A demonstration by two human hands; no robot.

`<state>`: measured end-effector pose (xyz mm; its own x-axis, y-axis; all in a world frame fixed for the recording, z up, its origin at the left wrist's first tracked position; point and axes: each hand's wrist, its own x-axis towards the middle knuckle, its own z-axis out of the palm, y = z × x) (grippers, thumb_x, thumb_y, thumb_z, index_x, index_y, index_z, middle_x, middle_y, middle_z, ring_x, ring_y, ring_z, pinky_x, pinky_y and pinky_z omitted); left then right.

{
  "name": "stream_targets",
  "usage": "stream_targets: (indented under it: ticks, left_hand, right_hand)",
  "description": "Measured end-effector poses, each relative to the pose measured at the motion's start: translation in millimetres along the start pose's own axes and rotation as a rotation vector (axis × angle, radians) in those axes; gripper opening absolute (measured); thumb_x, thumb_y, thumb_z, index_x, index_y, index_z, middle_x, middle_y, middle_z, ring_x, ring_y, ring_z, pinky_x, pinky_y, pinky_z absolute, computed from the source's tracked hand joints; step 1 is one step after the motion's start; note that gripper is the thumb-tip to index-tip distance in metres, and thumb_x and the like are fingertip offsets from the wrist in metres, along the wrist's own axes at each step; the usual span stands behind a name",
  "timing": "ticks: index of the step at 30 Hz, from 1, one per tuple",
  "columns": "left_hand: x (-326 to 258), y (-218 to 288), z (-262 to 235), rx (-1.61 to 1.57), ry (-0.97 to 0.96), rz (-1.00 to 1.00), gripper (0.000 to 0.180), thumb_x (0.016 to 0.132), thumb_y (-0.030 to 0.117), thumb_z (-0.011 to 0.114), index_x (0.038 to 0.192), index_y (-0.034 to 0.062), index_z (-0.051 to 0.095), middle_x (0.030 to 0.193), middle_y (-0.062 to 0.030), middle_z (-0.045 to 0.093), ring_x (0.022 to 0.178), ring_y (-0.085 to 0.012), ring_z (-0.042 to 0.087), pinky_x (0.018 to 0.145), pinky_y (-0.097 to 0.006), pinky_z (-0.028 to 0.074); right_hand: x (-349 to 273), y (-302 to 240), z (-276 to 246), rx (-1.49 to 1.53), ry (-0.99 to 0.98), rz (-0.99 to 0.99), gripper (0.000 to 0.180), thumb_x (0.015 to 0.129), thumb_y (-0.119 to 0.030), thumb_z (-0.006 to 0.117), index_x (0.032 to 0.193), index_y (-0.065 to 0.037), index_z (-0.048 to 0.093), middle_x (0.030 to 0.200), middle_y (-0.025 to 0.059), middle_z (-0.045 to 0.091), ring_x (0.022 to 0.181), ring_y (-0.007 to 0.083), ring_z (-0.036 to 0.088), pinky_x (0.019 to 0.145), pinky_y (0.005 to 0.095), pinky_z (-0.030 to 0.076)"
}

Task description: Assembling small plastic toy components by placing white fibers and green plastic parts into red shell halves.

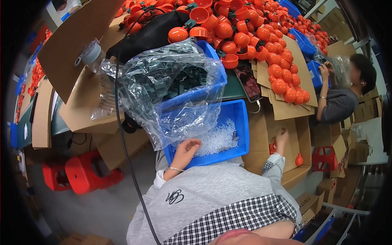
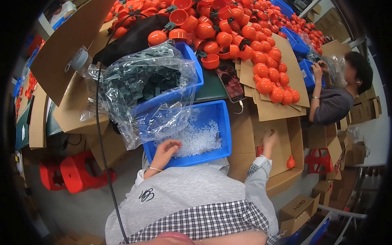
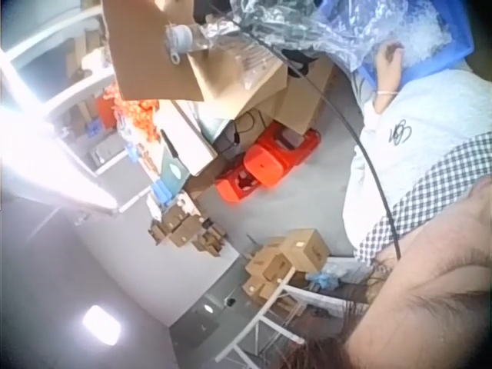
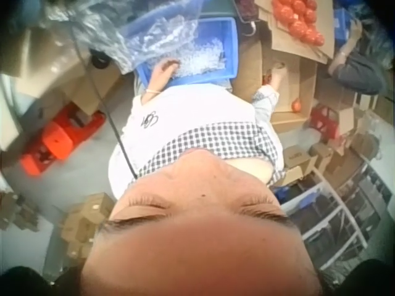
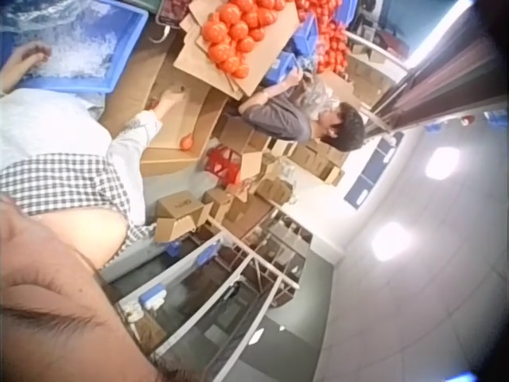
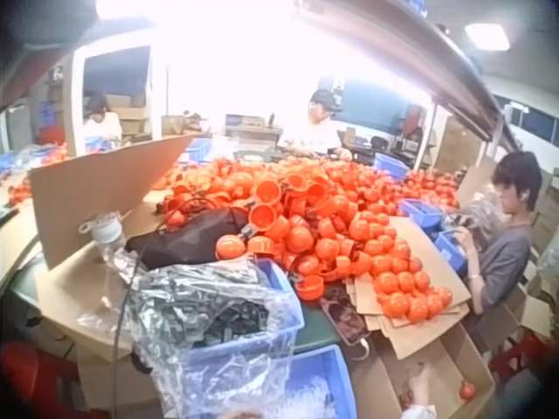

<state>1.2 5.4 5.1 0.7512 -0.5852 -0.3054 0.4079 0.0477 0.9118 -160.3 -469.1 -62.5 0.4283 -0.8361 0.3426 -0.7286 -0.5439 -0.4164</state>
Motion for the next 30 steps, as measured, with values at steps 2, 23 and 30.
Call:
stream_targets:
  ticks: [2,23,30]
  left_hand:
    - [3,5,4,-0.004,-0.034,0.003,0.02,0.086,0.004,0.054,0.104,-0.0038,0.059,0.1,-0.0099,0.064,0.095,-0.016,0.06,0.084,-0.027,0.047]
    - [1,3,-1,-0.014,-0.073,-0.035,0.021,0.086,0.006,0.056,0.106,-0.0021,0.058,0.102,-0.0098,0.063,0.095,-0.0159,0.06,0.085,-0.026,0.047]
    - [-1,2,1,0.006,-0.064,-0.029,0.021,0.086,0.007,0.056,0.105,-0.0026,0.058,0.102,-0.0097,0.063,0.095,-0.0158,0.06,0.085,-0.027,0.046]
  right_hand:
    - [-31,69,36,-0.154,-0.39,0.044,0.034,0.078,-0.024,0.064,0.104,-0.002,0.06,0.091,0.0217,0.065,0.093,0.0347,0.063,0.078,0.0402,0.049]
    - [-64,122,23,-0.471,-0.654,0.204,0.032,0.09,-0.023,0.046,0.109,0.001,0.051,0.105,0.0255,0.06,0.095,0.0384,0.06,0.077,0.0406,0.049]
    - [-41,70,-46,-0.287,-0.494,0.204,0.039,0.066,-0.016,0.074,0.099,-0.001,0.06,0.09,0.0178,0.064,0.086,0.0363,0.062,0.072,0.0426,0.05]
